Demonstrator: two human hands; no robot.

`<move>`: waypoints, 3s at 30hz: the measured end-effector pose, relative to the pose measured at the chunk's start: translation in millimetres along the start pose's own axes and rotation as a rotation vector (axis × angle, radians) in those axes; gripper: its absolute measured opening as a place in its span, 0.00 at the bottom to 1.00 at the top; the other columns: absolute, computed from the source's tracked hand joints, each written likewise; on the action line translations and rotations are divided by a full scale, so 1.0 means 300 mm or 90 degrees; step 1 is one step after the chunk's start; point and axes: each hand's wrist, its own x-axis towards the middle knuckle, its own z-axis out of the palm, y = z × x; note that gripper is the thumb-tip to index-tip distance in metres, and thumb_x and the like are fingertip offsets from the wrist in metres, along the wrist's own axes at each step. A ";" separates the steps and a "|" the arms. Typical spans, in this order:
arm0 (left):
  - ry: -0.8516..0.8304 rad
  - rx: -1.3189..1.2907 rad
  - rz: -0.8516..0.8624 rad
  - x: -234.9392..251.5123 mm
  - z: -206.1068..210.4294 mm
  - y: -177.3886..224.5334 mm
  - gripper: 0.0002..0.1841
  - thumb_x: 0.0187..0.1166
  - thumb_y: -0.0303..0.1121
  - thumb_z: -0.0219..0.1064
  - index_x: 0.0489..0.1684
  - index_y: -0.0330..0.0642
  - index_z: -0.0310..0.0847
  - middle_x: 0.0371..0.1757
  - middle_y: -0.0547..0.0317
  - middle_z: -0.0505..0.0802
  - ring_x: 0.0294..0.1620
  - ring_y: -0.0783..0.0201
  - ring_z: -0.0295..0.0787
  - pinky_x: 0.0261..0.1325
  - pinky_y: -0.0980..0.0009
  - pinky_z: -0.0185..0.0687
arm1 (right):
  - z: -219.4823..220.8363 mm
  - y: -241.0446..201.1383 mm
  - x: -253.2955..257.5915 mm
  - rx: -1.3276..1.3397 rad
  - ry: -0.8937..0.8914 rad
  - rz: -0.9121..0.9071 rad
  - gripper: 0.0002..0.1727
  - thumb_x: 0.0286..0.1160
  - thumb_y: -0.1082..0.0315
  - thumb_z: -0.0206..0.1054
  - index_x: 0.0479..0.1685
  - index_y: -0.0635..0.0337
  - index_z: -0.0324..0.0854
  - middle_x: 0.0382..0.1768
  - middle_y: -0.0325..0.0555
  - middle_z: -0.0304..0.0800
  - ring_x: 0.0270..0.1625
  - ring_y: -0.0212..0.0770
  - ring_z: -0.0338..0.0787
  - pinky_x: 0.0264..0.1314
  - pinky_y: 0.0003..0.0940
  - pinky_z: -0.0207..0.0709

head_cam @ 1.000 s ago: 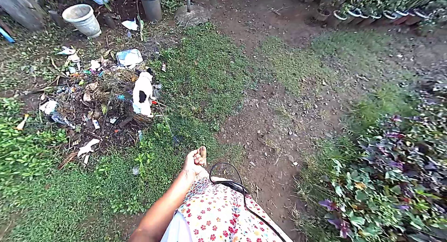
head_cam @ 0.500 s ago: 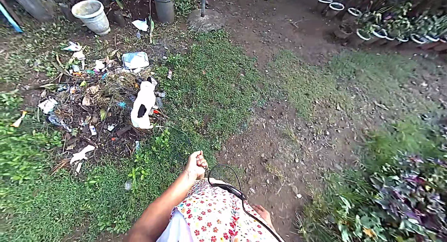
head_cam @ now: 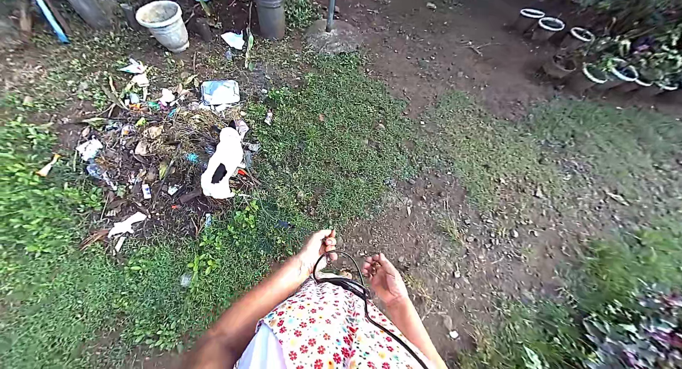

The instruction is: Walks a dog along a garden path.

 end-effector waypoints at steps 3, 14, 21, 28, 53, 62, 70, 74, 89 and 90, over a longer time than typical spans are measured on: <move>-0.082 0.242 0.013 0.012 0.085 -0.046 0.15 0.95 0.37 0.45 0.49 0.37 0.75 0.23 0.65 0.81 0.16 0.74 0.75 0.21 0.80 0.73 | 0.034 -0.086 0.076 -0.221 -0.164 0.039 0.27 0.96 0.57 0.31 0.46 0.60 0.76 0.34 0.39 0.91 0.36 0.33 0.90 0.44 0.31 0.86; -0.189 0.899 0.217 0.082 0.300 -0.142 0.24 0.93 0.38 0.54 0.69 0.21 0.77 0.66 0.25 0.85 0.71 0.35 0.81 0.78 0.40 0.67 | -0.004 -0.255 0.202 -0.114 -0.148 0.103 0.21 0.92 0.67 0.38 0.33 0.54 0.75 0.25 0.38 0.91 0.29 0.31 0.91 0.35 0.27 0.86; 0.307 0.541 0.223 0.302 -0.147 -0.232 0.23 0.94 0.38 0.51 0.78 0.30 0.72 0.76 0.32 0.82 0.80 0.39 0.76 0.84 0.45 0.63 | -0.114 -0.298 0.193 -0.523 -0.161 0.142 0.11 0.95 0.71 0.41 0.48 0.64 0.68 0.19 0.36 0.74 0.18 0.29 0.77 0.25 0.24 0.77; 0.481 0.152 0.214 0.458 -0.464 -0.483 0.29 0.97 0.41 0.44 0.87 0.27 0.57 0.87 0.30 0.67 0.90 0.42 0.61 0.90 0.48 0.53 | -0.212 -0.378 0.165 -0.719 -0.225 0.126 0.07 0.88 0.76 0.50 0.49 0.68 0.73 0.18 0.31 0.73 0.18 0.22 0.71 0.25 0.18 0.69; 0.376 0.242 0.031 0.620 -0.350 -0.401 0.27 0.93 0.46 0.54 0.72 0.27 0.76 0.70 0.28 0.84 0.72 0.38 0.80 0.76 0.41 0.71 | -0.230 -0.396 0.244 -0.590 -0.166 0.103 0.09 0.86 0.75 0.51 0.36 0.59 0.73 0.13 0.29 0.75 0.15 0.22 0.73 0.23 0.17 0.70; 0.296 0.684 -0.105 0.643 -0.285 -0.318 0.26 0.92 0.40 0.56 0.81 0.31 0.70 0.80 0.30 0.77 0.83 0.36 0.71 0.84 0.41 0.63 | -0.071 -0.435 0.326 -0.705 -0.162 0.106 0.07 0.87 0.72 0.55 0.41 0.63 0.75 0.16 0.28 0.71 0.18 0.22 0.71 0.28 0.19 0.70; 0.397 0.755 0.187 0.722 -0.071 0.006 0.49 0.73 0.40 0.76 0.94 0.37 0.49 0.93 0.35 0.58 0.89 0.35 0.60 0.83 0.37 0.62 | 0.096 -0.511 0.439 -0.902 -0.297 0.055 0.17 0.85 0.64 0.63 0.55 0.73 0.82 0.36 0.50 0.87 0.37 0.35 0.84 0.52 0.36 0.79; 0.199 0.917 0.312 0.788 0.046 0.211 0.49 0.68 0.37 0.80 0.94 0.45 0.54 0.95 0.41 0.55 0.95 0.37 0.45 0.87 0.33 0.49 | 0.186 -0.611 0.474 -0.854 -0.307 -0.023 0.13 0.80 0.71 0.67 0.52 0.75 0.83 0.35 0.48 0.90 0.36 0.29 0.85 0.51 0.29 0.80; -0.134 1.032 0.231 0.767 0.529 0.547 0.24 0.94 0.40 0.50 0.62 0.23 0.83 0.59 0.26 0.90 0.67 0.35 0.85 0.77 0.41 0.70 | 0.122 -1.023 0.548 -0.799 -0.046 -0.271 0.11 0.72 0.71 0.72 0.43 0.73 0.83 0.30 0.46 0.85 0.31 0.30 0.80 0.41 0.32 0.76; -0.143 1.031 0.275 0.745 0.591 0.551 0.24 0.94 0.39 0.51 0.62 0.23 0.84 0.58 0.26 0.91 0.67 0.35 0.86 0.76 0.41 0.70 | 0.093 -1.070 0.529 -0.815 -0.030 -0.280 0.12 0.71 0.69 0.73 0.43 0.73 0.83 0.29 0.47 0.83 0.31 0.34 0.79 0.40 0.36 0.75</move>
